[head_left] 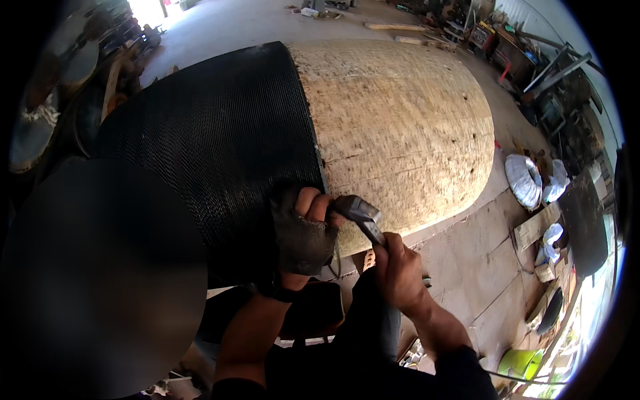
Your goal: The person hammers nails into a large wooden drum to attach a dark woven material. They use a metal tool to position the nails before driving them in with a hammer, occasionally picking up a tape measure or pliers from the floor.
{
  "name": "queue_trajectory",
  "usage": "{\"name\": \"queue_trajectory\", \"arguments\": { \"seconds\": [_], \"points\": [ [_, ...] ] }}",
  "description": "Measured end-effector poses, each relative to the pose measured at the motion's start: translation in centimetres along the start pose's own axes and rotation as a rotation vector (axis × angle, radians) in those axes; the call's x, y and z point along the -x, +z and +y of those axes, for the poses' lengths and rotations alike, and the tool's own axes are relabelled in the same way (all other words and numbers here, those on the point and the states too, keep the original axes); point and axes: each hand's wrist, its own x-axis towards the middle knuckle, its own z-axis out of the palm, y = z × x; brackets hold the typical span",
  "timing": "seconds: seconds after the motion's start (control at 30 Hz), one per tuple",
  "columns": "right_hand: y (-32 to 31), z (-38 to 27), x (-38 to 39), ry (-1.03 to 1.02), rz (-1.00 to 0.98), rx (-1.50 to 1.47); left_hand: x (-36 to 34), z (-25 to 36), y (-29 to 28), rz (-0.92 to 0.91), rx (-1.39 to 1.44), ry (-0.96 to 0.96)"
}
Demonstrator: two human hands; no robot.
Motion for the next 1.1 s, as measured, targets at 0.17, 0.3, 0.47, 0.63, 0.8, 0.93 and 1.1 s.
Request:
{"name": "queue_trajectory", "arguments": {
  "seconds": [0.17, 0.3, 0.47, 0.63, 0.8, 0.93, 1.1],
  "points": [
    [-0.3, 0.3, 1.6, 0.135, 0.09, -0.191, -0.5, -0.2, -0.7, -0.056, 0.066, -0.008],
    [-0.2, 0.1, 3.7, 0.231, 0.098, -0.286, 0.3, 1.2, -2.7, -0.027, 0.219, -0.086],
    [1.7, 1.8, 8.4, 0.292, 0.112, -0.291, 7.4, 3.1, -7.1, -0.183, 0.168, -0.158],
    [2.8, 1.7, 11.0, 0.401, 0.08, -0.364, 18.4, 2.9, -8.9, -0.509, -0.176, -0.231],
    [3.2, 1.5, 11.8, 0.512, -0.006, -0.435, 22.4, 3.5, -8.1, -0.712, -0.236, -0.32],
    [2.4, -0.4, 11.0, 0.587, -0.043, -0.543, 24.5, 2.7, -7.1, -0.659, -0.334, -0.195],
    [2.7, 0.1, 12.1, 0.498, 0.071, -0.504, 24.1, 2.6, -6.4, -0.726, -0.376, -0.236]
  ]
}}
